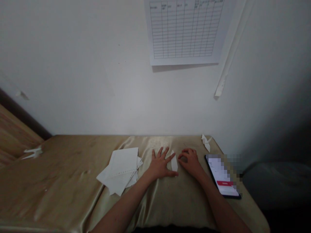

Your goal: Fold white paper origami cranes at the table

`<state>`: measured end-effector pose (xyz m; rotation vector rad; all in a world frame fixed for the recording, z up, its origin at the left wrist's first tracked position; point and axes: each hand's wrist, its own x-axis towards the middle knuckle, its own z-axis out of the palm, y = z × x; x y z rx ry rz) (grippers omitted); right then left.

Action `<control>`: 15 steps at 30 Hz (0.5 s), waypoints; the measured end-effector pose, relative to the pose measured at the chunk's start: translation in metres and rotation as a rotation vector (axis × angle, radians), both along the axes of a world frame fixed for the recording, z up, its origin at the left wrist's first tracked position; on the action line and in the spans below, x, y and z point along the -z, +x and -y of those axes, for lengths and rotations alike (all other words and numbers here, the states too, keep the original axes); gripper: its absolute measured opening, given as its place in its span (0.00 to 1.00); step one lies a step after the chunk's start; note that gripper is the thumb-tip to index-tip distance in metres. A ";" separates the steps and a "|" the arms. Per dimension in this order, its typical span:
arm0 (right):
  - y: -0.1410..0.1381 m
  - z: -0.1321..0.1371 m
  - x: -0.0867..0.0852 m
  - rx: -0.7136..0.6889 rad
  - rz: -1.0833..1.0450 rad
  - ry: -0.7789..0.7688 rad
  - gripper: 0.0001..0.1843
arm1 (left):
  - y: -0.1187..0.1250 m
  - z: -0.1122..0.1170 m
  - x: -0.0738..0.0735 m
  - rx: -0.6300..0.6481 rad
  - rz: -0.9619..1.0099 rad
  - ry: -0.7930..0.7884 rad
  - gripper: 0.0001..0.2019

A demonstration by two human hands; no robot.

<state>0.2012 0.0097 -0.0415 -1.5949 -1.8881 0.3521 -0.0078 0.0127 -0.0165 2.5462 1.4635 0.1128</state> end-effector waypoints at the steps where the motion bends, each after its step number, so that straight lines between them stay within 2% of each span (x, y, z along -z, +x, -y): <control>1: 0.000 0.000 0.000 -0.010 -0.005 0.001 0.05 | 0.000 0.000 0.001 0.002 0.003 0.011 0.51; 8: -0.001 0.002 -0.005 -0.094 -0.061 -0.007 0.13 | -0.002 0.000 0.011 0.004 0.038 0.079 0.51; 12: -0.001 0.002 -0.006 -0.192 -0.050 0.000 0.11 | -0.003 -0.001 0.012 0.011 0.053 0.088 0.51; 15: -0.001 0.002 -0.004 -0.213 -0.035 0.008 0.12 | -0.004 -0.001 0.013 0.022 0.067 0.098 0.50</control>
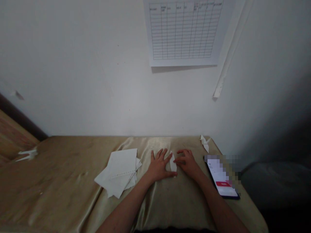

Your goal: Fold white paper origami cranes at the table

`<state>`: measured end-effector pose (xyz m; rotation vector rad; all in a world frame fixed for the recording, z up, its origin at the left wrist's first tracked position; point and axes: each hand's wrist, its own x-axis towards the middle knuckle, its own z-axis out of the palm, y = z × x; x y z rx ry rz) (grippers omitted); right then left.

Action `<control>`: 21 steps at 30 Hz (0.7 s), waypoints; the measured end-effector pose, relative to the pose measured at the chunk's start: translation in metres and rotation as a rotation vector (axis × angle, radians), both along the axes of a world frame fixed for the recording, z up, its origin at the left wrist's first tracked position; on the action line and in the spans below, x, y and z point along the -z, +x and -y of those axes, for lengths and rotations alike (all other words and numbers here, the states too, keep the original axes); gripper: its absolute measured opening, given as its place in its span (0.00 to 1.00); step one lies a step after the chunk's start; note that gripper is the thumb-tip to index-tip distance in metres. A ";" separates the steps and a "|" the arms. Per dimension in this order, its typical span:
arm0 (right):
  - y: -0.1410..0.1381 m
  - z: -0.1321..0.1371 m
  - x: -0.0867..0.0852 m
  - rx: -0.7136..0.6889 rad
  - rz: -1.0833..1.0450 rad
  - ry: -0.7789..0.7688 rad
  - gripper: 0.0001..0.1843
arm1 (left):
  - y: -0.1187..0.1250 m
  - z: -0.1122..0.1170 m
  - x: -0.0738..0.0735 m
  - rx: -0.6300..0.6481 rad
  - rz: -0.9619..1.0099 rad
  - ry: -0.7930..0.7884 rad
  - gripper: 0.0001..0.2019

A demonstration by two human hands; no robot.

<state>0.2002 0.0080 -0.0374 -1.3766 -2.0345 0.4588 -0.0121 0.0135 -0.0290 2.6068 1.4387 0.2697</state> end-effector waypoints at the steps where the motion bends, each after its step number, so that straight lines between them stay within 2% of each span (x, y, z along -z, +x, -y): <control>1: 0.000 0.000 0.001 -0.003 0.002 0.004 0.13 | 0.000 0.000 0.000 0.003 0.002 0.000 0.50; 8: 0.000 -0.002 0.005 -0.065 0.032 0.069 0.13 | 0.000 -0.001 -0.004 0.000 0.012 -0.039 0.49; 13: 0.001 -0.004 0.003 -0.112 0.079 0.137 0.14 | -0.003 -0.007 -0.008 0.011 0.099 -0.101 0.47; 18: 0.001 -0.001 0.000 -0.075 0.127 0.139 0.13 | -0.005 -0.010 -0.004 0.034 0.165 -0.110 0.40; 21: 0.000 0.000 0.000 -0.078 0.146 0.143 0.13 | -0.005 -0.009 -0.003 0.036 0.184 -0.098 0.40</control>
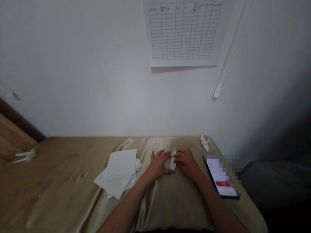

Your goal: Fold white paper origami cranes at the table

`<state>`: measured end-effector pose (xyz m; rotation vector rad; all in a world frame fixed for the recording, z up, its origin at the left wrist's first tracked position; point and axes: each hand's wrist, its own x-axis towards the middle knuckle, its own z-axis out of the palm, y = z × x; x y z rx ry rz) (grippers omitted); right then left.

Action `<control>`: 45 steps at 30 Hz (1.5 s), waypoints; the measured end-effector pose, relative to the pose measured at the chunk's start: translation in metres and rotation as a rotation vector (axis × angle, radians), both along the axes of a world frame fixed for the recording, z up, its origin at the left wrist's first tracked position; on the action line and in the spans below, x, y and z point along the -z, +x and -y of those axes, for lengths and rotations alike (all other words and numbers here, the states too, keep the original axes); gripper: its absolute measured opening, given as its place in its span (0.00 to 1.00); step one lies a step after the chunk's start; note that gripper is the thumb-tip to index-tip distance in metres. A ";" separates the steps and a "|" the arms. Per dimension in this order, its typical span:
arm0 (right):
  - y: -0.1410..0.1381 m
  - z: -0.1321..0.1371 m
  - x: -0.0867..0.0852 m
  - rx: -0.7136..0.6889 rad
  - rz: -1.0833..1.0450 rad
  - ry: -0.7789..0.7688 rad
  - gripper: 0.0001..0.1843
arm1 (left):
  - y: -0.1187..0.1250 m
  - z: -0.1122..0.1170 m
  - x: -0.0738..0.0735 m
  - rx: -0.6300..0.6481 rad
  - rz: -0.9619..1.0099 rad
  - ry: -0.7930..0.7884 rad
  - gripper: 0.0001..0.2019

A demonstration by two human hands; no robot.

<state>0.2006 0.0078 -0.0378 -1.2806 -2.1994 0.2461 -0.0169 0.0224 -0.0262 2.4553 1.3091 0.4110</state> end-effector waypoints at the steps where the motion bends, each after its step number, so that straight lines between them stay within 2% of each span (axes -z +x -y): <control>1: 0.000 0.000 0.000 0.003 0.006 0.010 0.13 | 0.000 0.000 0.000 0.002 0.001 0.001 0.41; 7: -0.003 0.002 -0.004 0.061 0.024 0.088 0.10 | -0.001 0.002 -0.005 0.021 -0.027 -0.005 0.36; 15: -0.002 0.006 -0.010 0.082 0.104 0.124 0.11 | -0.001 0.003 -0.001 0.021 -0.023 0.020 0.35; 22: -0.003 0.006 -0.010 0.105 0.039 0.052 0.11 | -0.003 0.001 -0.005 0.021 -0.009 0.003 0.26; 30: -0.004 0.004 -0.009 0.125 -0.056 -0.083 0.15 | 0.007 0.001 0.000 -0.040 0.094 0.138 0.09; 38: -0.007 0.003 -0.006 0.135 -0.074 -0.122 0.16 | 0.013 0.001 0.004 -0.065 0.099 0.235 0.06; 45: -0.007 0.001 -0.001 0.145 -0.031 -0.056 0.10 | 0.016 -0.002 0.007 -0.171 0.126 0.160 0.05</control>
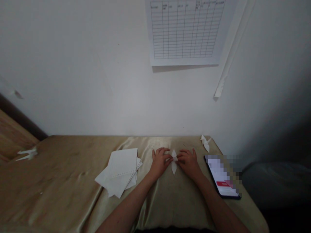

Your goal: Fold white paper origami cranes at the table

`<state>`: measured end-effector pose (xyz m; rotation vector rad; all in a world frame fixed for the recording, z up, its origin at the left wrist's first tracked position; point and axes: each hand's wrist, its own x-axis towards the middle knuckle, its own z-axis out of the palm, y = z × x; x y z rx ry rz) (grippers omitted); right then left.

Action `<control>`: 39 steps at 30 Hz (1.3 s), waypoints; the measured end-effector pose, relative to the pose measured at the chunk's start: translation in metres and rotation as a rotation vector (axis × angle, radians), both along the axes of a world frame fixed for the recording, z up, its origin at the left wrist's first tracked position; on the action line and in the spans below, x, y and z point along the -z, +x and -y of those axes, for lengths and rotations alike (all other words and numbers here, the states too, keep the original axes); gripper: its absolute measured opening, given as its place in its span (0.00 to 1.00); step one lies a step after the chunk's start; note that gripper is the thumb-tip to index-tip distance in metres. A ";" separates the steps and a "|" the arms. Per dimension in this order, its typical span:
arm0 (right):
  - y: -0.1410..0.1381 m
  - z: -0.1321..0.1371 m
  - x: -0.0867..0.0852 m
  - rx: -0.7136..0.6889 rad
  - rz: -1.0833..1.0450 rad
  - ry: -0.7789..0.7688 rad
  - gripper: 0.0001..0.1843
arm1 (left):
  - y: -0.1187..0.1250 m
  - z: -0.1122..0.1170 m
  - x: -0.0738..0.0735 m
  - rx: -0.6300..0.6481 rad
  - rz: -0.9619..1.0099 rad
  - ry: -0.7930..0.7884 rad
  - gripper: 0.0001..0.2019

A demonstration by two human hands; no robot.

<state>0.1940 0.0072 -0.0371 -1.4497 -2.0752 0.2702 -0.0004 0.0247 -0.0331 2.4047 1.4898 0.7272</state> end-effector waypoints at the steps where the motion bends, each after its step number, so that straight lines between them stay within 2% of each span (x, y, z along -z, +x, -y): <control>1: -0.001 0.000 0.000 0.011 0.004 0.002 0.10 | 0.000 -0.001 0.000 -0.008 0.004 -0.012 0.05; 5: -0.005 0.000 -0.001 0.078 0.009 0.002 0.09 | 0.000 -0.001 -0.001 -0.026 0.007 -0.045 0.05; 14: -0.012 0.000 0.001 0.173 0.137 -0.004 0.06 | 0.005 0.004 -0.008 -0.016 -0.064 0.043 0.02; 24: -0.012 0.000 0.012 0.283 0.085 0.046 0.09 | 0.010 0.001 -0.005 -0.104 0.008 -0.078 0.03; 29: -0.012 0.000 0.014 0.279 0.070 0.084 0.11 | 0.010 0.001 -0.005 -0.101 0.001 -0.069 0.02; 35: -0.015 0.000 0.009 0.251 0.134 0.097 0.08 | 0.010 0.004 -0.008 -0.056 -0.021 -0.015 0.02; 39: -0.018 -0.001 0.011 0.257 0.173 0.089 0.07 | 0.009 0.003 -0.007 -0.087 -0.020 0.000 0.04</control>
